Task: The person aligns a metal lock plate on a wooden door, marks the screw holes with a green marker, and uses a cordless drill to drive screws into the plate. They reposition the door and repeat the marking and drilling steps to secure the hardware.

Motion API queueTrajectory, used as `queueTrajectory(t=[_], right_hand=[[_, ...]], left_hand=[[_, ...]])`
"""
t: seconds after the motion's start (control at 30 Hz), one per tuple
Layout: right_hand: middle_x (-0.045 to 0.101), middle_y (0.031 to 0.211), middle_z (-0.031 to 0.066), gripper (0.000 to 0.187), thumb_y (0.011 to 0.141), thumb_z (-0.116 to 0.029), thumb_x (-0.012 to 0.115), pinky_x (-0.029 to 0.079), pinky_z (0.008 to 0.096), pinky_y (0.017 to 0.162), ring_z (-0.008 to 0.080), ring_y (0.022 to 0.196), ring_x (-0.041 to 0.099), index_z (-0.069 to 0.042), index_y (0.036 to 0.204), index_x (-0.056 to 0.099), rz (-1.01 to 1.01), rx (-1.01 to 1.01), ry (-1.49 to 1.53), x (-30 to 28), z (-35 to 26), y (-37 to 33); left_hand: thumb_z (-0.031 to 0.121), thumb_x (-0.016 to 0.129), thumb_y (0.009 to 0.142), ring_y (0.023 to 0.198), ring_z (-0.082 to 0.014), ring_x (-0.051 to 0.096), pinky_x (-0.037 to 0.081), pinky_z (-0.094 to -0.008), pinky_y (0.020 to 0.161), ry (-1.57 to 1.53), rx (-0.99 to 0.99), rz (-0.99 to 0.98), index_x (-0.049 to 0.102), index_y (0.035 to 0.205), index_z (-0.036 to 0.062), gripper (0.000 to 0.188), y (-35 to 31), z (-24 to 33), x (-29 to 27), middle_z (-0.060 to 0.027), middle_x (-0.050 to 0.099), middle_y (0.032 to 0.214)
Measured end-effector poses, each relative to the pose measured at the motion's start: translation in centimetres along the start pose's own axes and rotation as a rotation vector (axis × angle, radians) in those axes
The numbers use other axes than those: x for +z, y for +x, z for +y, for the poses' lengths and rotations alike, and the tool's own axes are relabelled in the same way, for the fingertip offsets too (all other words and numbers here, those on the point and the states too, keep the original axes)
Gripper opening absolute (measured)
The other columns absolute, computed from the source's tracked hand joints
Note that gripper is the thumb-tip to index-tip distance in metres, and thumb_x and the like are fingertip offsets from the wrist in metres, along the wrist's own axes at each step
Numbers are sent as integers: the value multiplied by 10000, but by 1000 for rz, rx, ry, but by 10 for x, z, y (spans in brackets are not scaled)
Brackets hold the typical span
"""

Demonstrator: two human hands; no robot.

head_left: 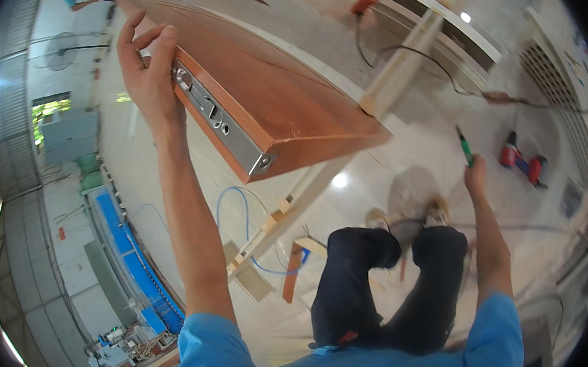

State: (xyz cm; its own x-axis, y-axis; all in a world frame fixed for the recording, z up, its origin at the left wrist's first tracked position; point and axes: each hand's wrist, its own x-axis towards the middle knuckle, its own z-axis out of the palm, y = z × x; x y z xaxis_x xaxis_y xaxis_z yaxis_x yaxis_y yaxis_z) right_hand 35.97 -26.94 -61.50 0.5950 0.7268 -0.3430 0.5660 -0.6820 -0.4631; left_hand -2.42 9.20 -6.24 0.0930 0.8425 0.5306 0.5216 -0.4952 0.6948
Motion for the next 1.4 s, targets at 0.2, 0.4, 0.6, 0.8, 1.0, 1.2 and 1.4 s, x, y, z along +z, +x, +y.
queueTrajectory(t=[0.2,0.4,0.6,0.8,1.0,1.2,1.4], right_hand=[[572,1129,199,364,863,-77,693,472,507,897,429,1073,579,-61,1200,556,175,-101,57,55,54,53],[594,1060,193,365,885,-189,719,466,489,860,404,1026,574,-18,1171,569,290,-150,-81,86,68,80],[614,1117,219,413,901,-219,709,468,489,913,424,1073,584,3,1219,567,431,-87,13,106,71,67],[644,1255,205,366,980,-192,638,461,409,1024,330,1186,617,33,1267,599,507,-258,562,40,-73,102],[678,1116,83,268,978,-129,642,482,314,951,171,1064,622,-22,1223,645,396,-816,1020,-122,-284,38],[633,1293,130,559,783,-135,819,504,385,979,308,1151,621,-84,1304,623,547,-1596,1088,-246,-426,-85],[623,1302,132,600,757,-145,844,547,390,901,310,1096,644,-120,1309,609,569,-1683,938,-262,-488,-122]], left_hand=[[171,741,901,913,-80,581,460,-238,798,25,22,-64,601,1249,22,404,12,-2,-9,-26,648,1031],[139,711,922,853,-59,563,435,-210,751,-98,-72,-78,666,1108,18,226,13,-9,-19,1,628,957],[179,701,931,732,-22,484,353,-185,638,21,-108,-65,701,994,32,160,24,-13,-24,53,571,828],[182,707,923,742,-26,490,365,-191,654,126,85,-170,702,1003,29,172,24,-14,-27,51,573,823],[189,708,918,775,-41,502,383,-206,693,78,-9,-98,696,1003,32,180,23,-14,-25,42,572,835],[206,693,936,912,-95,545,421,-247,815,57,3,-95,657,1094,23,245,13,-12,-18,-10,597,957],[198,678,938,1079,-183,557,435,-315,936,-277,-80,113,488,1334,13,477,-3,-17,1,-101,567,1219]])
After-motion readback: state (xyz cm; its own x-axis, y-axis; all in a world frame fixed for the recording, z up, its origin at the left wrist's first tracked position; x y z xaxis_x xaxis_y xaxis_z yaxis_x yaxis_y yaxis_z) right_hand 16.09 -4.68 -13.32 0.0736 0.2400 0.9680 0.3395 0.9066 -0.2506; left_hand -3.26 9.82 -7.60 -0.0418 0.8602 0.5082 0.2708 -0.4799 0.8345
